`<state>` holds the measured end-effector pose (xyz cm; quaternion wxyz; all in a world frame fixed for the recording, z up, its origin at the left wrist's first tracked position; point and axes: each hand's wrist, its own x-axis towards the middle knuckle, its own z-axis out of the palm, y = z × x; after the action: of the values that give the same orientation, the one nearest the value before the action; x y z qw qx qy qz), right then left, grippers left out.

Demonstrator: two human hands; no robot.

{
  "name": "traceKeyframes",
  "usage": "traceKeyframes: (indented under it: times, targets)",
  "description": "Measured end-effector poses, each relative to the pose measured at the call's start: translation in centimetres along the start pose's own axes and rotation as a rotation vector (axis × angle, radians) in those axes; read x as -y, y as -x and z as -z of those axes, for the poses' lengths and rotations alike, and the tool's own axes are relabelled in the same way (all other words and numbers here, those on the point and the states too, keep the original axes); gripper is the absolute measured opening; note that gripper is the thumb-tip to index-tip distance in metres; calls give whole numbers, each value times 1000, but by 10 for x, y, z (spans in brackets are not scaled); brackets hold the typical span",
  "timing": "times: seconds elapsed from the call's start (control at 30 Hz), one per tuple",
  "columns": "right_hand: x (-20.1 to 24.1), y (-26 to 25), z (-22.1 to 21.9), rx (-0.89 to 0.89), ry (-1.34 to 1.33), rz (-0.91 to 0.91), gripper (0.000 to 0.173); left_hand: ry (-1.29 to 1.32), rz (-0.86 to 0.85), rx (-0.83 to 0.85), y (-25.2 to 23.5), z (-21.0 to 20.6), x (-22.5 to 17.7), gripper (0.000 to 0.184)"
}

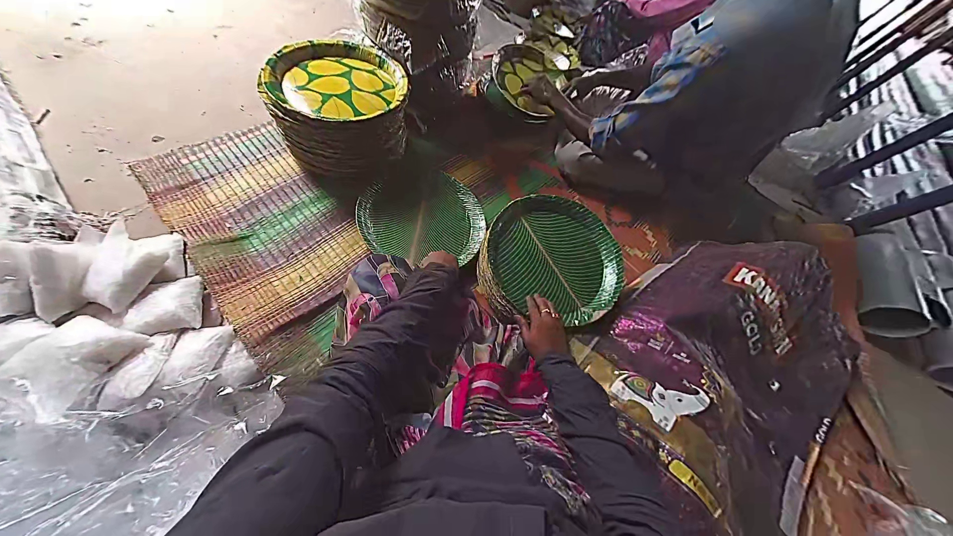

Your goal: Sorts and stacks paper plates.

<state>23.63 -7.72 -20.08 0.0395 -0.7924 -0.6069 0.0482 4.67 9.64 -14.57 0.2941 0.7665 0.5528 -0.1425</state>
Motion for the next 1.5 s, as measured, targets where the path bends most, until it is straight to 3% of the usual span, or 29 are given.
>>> traceKeyframes:
  times: [0.2,0.4,0.5,0.6,0.77,0.9,0.97,1.07,1.13,1.17,1.2,1.27,1.33,1.43,1.5]
  targets:
    - [-6,4,-3,-12,-41,-22,56,50,-28,-76,17,1,-10,28]
    - [-8,5,-3,-60,-100,-12,52,389,10,-471,-1,16,28,38]
    - [-8,4,-2,-54,-108,-22,52,284,-119,-332,-12,3,23,58]
    - [-6,6,0,-49,-97,-15,50,20,-90,-117,4,-7,-4,31]
    - [-8,7,-1,-67,-111,-4,49,66,24,-135,2,-6,-12,27]
    - [-11,7,-7,-109,-124,22,48,170,173,-211,-16,1,6,39]
    - [-13,6,-10,-129,-127,30,47,315,248,-298,-16,13,12,48]
    - [-15,5,-8,-164,-182,28,47,483,259,-746,-14,22,17,44]
    - [-12,6,6,-319,-188,52,61,489,-5,-1226,-12,14,18,36]
    - [-8,6,14,-470,-130,93,71,458,-281,-1446,-14,7,16,30]
    - [-5,4,25,-628,-51,156,77,396,-592,-1512,-11,-2,10,25]
    - [8,0,57,-791,87,288,66,177,-1102,-1298,10,-25,-11,19]
    - [21,-4,83,-758,198,406,52,-75,-1399,-1050,26,-49,-32,17]
    - [14,-24,82,-611,213,418,45,-134,-1425,-965,14,-53,-42,22]
    - [7,-26,65,-526,184,225,38,-28,-1177,-983,3,-52,-39,28]
